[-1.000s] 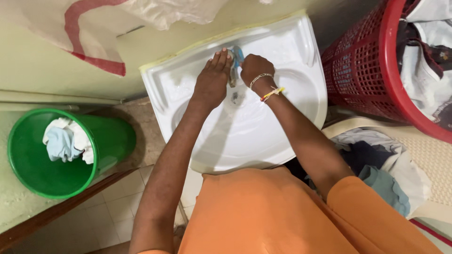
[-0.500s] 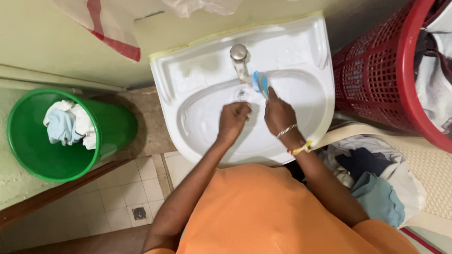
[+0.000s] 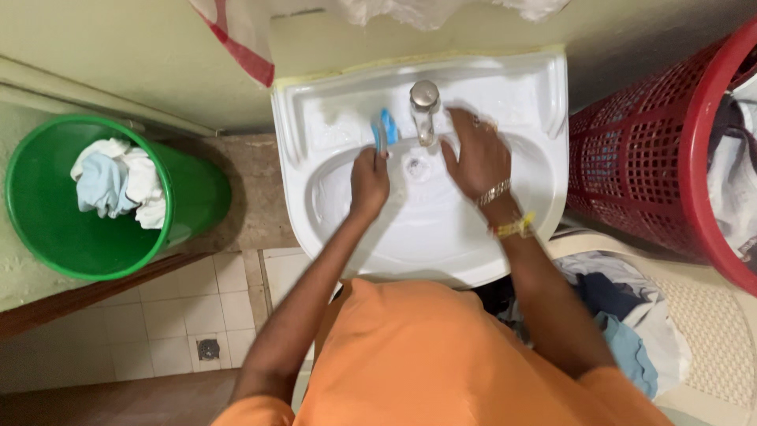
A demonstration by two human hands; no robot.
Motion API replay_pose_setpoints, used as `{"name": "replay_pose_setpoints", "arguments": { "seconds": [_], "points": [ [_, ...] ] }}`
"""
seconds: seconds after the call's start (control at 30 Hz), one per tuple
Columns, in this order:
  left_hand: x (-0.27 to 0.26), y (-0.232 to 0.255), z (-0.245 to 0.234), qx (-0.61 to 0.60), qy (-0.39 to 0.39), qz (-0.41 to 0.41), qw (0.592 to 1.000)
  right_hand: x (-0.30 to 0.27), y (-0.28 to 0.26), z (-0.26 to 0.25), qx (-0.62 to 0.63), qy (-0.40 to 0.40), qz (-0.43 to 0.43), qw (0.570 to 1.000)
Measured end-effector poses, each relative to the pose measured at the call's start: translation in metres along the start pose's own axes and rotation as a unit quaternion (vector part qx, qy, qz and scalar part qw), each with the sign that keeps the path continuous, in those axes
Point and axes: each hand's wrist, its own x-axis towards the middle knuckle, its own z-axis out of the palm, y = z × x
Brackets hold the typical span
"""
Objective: The person cleans a small white sink by scrubbing the basin and the faucet with a blue brush while water is running.
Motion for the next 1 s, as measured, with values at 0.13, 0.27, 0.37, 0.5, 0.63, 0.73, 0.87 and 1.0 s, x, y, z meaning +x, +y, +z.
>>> {"name": "replay_pose_setpoints", "arguments": {
  "seconds": [0.13,0.27,0.37,0.5,0.63,0.73,0.87,1.0],
  "points": [
    [0.042,-0.01,0.011,0.024,-0.113,-0.092,0.989,0.051,0.023,0.011,-0.054,-0.095,-0.078,0.991],
    [0.074,-0.018,0.037,0.082,-0.1,-0.083,0.988,0.057,0.032,0.025,-0.055,-0.102,-0.094,0.989],
    [0.096,-0.034,0.047,0.062,-0.125,-0.082,0.987,0.056,0.038,0.033,-0.079,-0.099,-0.109,0.986],
    [0.065,-0.034,0.039,0.099,-0.139,-0.013,0.985,0.07,0.031,0.031,-0.104,-0.152,-0.095,0.978],
    [0.068,-0.01,0.034,0.05,-0.136,-0.125,0.982,0.081,0.037,0.036,-0.155,-0.136,-0.167,0.964],
    [0.057,0.005,0.028,0.05,-0.147,-0.117,0.981,0.085,0.044,0.036,-0.148,-0.201,-0.167,0.954],
    [0.035,0.012,0.023,0.015,-0.141,-0.135,0.981,0.077,0.041,0.049,-0.155,-0.139,-0.145,0.967],
    [0.057,0.008,0.033,0.032,-0.105,-0.138,0.984,0.074,0.04,0.057,-0.104,-0.136,-0.104,0.98]
  ]
}}
